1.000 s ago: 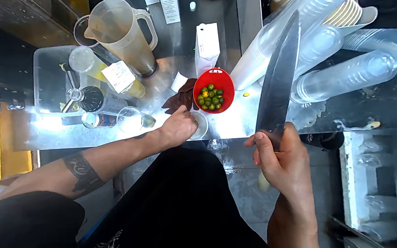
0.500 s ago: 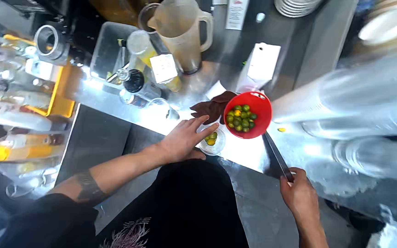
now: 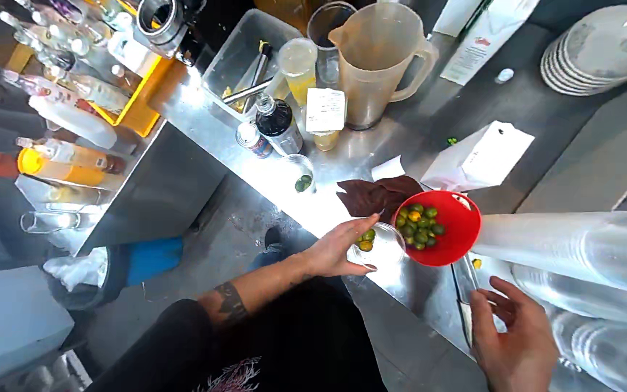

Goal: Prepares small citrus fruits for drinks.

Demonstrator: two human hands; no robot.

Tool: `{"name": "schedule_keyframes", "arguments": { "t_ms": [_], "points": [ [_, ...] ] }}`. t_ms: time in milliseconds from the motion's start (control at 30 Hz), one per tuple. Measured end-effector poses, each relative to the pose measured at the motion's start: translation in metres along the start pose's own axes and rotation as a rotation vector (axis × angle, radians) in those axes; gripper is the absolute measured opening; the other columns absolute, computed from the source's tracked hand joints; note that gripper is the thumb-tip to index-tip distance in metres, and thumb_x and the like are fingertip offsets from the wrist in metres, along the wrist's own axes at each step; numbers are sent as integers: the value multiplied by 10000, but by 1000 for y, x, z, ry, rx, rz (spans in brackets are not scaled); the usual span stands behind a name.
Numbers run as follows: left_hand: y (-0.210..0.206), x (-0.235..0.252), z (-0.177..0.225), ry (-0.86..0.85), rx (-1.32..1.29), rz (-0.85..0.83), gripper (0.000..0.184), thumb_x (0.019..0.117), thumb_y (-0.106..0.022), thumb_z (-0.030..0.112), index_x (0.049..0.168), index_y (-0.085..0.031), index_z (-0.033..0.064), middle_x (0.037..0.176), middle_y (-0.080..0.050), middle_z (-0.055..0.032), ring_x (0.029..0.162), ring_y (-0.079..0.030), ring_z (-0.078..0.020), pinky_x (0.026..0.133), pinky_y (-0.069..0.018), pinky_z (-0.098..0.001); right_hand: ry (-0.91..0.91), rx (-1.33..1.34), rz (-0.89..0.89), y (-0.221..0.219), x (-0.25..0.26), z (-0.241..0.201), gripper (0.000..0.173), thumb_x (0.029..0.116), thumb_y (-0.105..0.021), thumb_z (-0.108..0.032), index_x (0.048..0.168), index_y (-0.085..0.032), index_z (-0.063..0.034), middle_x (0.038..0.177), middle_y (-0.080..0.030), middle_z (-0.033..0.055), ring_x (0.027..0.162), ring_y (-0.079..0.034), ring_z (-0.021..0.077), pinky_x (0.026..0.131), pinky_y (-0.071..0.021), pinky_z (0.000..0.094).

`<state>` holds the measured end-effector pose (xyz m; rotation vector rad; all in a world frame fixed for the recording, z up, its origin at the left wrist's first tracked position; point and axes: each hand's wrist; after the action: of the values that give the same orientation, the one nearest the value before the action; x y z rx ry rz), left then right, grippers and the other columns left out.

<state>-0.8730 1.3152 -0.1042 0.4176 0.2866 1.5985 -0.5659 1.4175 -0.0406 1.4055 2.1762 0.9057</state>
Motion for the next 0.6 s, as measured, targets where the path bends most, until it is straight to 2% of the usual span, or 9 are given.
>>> {"name": "schedule_keyframes", "arguments": {
  "t_ms": [67, 133, 233, 333, 367, 433, 500, 533, 600],
  "points": [
    [5, -4, 0, -16, -43, 28, 1003, 787, -892, 361, 1579, -357, 57, 1528, -503, -159, 1412, -492, -266, 1178, -432, -447, 180, 102, 43, -7, 26, -60, 366, 1033, -580, -173, 1290, -592, 87, 1188, -654, 235, 980, -699, 213, 868, -608, 367],
    [23, -18, 1, -39, -73, 64, 1006, 768, -905, 351, 1564, -377, 35, 1499, -528, -179, 1393, -512, -276, 1173, -441, -449, 324, 141, -2, -30, 50, -118, 304, 1048, -542, -170, 1222, -653, 53, 1116, -698, 184, 964, -702, 207, 853, -609, 395],
    [70, -59, -5, -64, -93, 144, 1006, 726, -928, 310, 1516, -409, -33, 1453, -554, -216, 1367, -537, -282, 1162, -459, -449, 400, 47, -282, -94, 75, -194, 329, 1062, -504, -239, 1269, -682, -57, 1140, -713, 98, 933, -709, 169, 823, -618, 398],
    [121, -108, -29, -24, -15, 219, 984, 726, -928, 356, 1495, -438, -14, 1428, -584, -178, 1352, -550, -243, 1159, -463, -437, 296, -141, -589, -164, 88, -241, 494, 1057, -522, -439, 1430, -590, -123, 1302, -665, 100, 918, -706, 227, 817, -597, 470],
    [138, -122, -40, -9, 16, 244, 969, 730, -926, 372, 1483, -452, -13, 1416, -591, -176, 1344, -554, -240, 1154, -464, -433, 240, -217, -641, -184, 91, -251, 577, 1034, -540, -505, 1480, -543, -139, 1383, -630, 103, 974, -708, 257, 849, -590, 500],
    [169, -144, -66, 21, 63, 284, 931, 741, -912, 389, 1464, -480, -10, 1407, -595, -184, 1339, -558, -251, 1143, -470, -432, 126, -374, -651, -216, 94, -264, 702, 969, -606, -589, 1509, -505, -152, 1434, -589, 134, 1099, -683, 344, 905, -551, 591],
    [194, -158, -87, 16, 90, 307, 904, 743, -904, 401, 1452, -507, 7, 1396, -607, -175, 1325, -569, -255, 1138, -475, -431, 34, -520, -624, -237, 91, -271, 765, 915, -658, -627, 1515, -499, -179, 1417, -593, 146, 1098, -674, 386, 884, -536, 631],
    [207, -160, -95, 10, 97, 314, 901, 742, -903, 411, 1451, -513, 15, 1395, -610, -170, 1321, -572, -253, 1136, -475, -430, -2, -581, -615, -246, 92, -273, 728, 923, -665, -597, 1510, -512, -194, 1415, -599, 146, 1100, -673, 396, 881, -532, 641],
    [231, -157, -106, 21, 93, 284, 919, 757, -887, 428, 1483, -484, 34, 1416, -594, -161, 1330, -560, -248, 1136, -467, -428, -53, -645, -579, -259, 96, -273, 508, 989, -624, -461, 1409, -621, -175, 1345, -651, 157, 1127, -668, 405, 904, -518, 652]
  ]
}}
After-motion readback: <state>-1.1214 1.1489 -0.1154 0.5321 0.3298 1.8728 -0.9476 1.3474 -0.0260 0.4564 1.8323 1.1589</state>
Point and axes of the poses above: each hand's wrist, its own x-axis towards the middle knuckle, its own y-axis out of the back of the hand, z = x × y
